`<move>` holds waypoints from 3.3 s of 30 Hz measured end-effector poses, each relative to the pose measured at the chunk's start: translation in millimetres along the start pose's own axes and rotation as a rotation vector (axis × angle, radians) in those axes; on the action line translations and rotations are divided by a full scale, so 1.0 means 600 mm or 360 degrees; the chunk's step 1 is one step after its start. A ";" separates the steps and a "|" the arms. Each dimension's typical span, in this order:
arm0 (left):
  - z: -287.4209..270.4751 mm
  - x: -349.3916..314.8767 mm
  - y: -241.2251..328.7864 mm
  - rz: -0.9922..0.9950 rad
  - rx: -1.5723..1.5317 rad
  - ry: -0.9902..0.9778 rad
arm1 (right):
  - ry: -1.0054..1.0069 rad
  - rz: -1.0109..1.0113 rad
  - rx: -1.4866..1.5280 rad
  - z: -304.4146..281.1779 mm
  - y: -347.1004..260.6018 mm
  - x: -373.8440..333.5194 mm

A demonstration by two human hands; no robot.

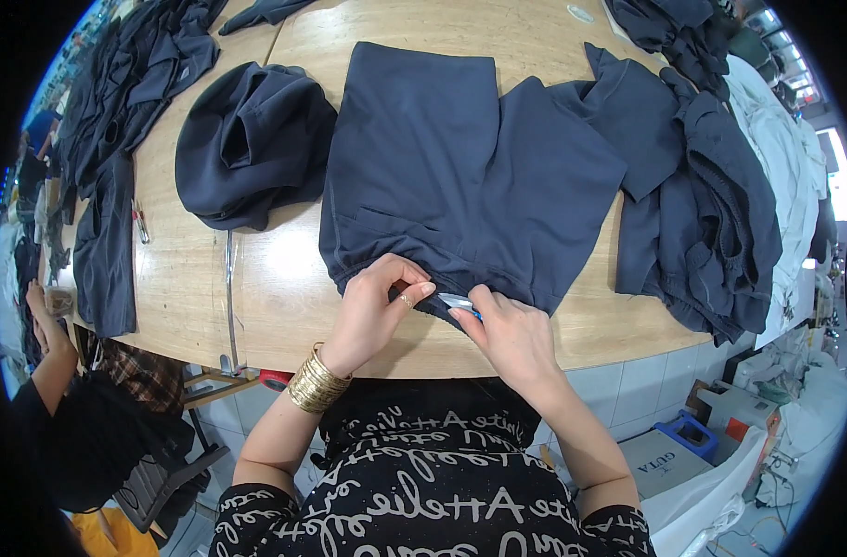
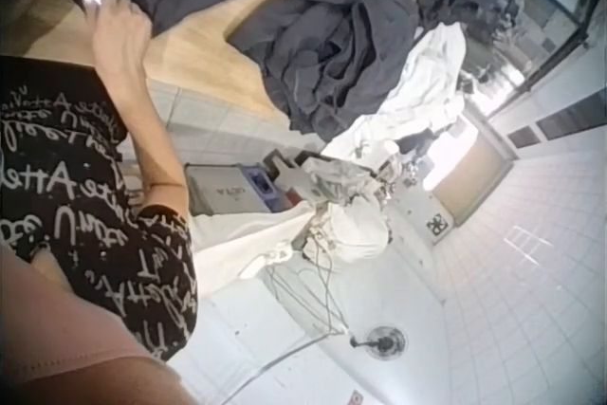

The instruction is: Trimming loose threads from a pair of dark grey shorts using small blue scissors.

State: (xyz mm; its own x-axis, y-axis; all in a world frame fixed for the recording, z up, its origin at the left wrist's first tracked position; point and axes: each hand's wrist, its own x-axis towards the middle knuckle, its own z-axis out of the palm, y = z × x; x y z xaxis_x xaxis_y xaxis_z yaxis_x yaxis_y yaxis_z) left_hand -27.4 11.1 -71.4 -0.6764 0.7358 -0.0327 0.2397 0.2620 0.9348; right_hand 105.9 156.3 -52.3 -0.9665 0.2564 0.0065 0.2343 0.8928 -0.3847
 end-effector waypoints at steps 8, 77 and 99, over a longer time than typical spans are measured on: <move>0.000 0.000 0.001 -0.0101 -0.0078 0.0006 | -0.0004 0.0041 0.0047 -0.004 -0.005 0.003; 0.001 0.044 -0.011 0.0542 0.0578 -0.0258 | 0.0078 0.0414 0.0610 0.009 0.047 0.039; 0.006 0.048 -0.004 0.0166 0.0208 -0.0219 | -0.0091 -0.0031 0.0096 -0.023 0.037 0.023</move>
State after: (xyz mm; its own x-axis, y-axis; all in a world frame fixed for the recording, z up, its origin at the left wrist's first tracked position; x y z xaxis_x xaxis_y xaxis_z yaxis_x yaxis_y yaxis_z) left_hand -44.8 33.9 -75.9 -0.5442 0.8390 0.0056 0.3978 0.2522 0.8821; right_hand 99.3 184.7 -48.0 -0.9757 0.2159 -0.0377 0.2102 0.8730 -0.4400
